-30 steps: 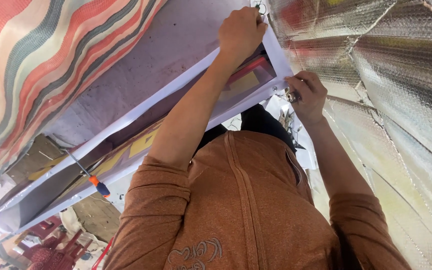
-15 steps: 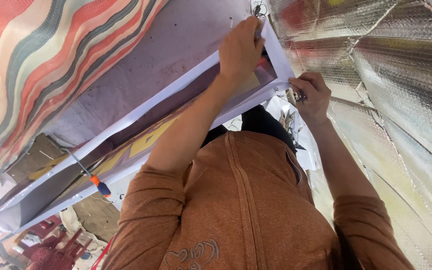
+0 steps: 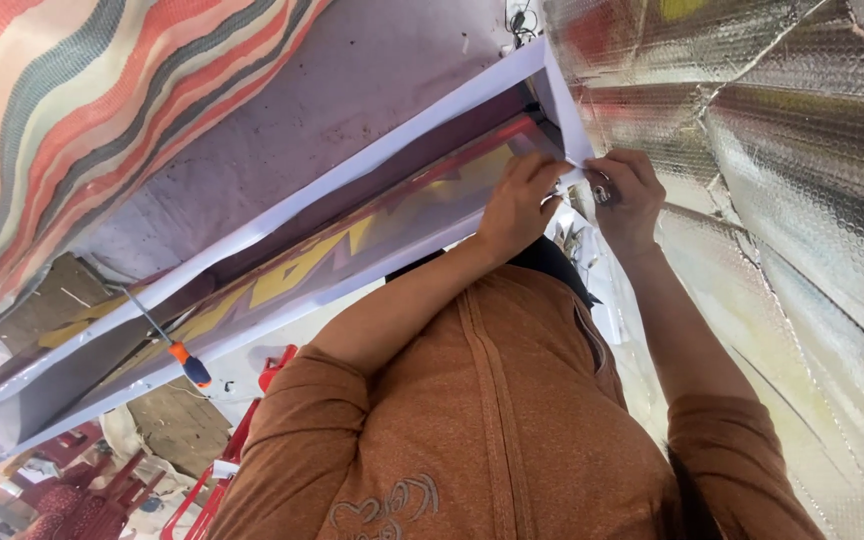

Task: The person is assembling a large, rectangular sign with yellow and purple lettering. They use a screwdriver to tighten screws along the white frame and a lighter to heat and seal the edges of a clear plastic sheet covering the sign.

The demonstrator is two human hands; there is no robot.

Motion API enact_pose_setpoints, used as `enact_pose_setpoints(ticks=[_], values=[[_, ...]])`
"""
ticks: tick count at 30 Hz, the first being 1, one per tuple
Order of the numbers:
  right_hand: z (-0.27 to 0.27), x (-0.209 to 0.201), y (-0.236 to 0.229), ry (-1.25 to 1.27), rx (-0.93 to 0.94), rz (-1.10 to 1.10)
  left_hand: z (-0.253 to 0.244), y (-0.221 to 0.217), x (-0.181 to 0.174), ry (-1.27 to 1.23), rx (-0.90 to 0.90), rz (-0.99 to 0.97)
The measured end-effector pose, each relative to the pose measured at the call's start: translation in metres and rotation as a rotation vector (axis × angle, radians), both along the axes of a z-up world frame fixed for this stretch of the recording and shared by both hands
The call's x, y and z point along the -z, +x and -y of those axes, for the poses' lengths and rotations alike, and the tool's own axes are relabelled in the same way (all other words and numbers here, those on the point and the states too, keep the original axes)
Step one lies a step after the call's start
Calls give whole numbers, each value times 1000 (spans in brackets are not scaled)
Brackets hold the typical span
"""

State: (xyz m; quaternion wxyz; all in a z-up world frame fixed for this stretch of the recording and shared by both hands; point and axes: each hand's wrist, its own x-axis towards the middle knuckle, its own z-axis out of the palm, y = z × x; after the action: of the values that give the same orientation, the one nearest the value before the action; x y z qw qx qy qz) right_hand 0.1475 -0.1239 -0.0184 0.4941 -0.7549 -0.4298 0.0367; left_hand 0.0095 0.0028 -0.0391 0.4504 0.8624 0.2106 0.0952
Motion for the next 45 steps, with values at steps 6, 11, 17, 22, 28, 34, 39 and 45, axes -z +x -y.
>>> enact_pose_setpoints(ticks=[6, 11, 17, 22, 28, 34, 39, 45], values=[[2, -2, -3, -57, 62, -13, -5, 5, 11, 28, 80, 11], [2, -5, -2, -83, 50, -55, -1, 7, 22, 69, 126, -39], [2, -3, 1, -77, 49, -97, -3, 8, 12, 110, 119, -45], [0, 0, 3, 2, 54, -143, 0, 2, 14, 153, 72, 64], [1, 3, 2, 2, 73, -155, 6, 6, 18, 315, 105, 52], [-2, 10, 6, -184, 161, -25, 1, 11, 3, 277, 195, -148], [-7, -7, 6, -218, 146, -85, -5, 16, -10, 191, 285, -290], [-4, -9, 7, -211, 100, -90, -10, 20, -13, 123, 300, -256]])
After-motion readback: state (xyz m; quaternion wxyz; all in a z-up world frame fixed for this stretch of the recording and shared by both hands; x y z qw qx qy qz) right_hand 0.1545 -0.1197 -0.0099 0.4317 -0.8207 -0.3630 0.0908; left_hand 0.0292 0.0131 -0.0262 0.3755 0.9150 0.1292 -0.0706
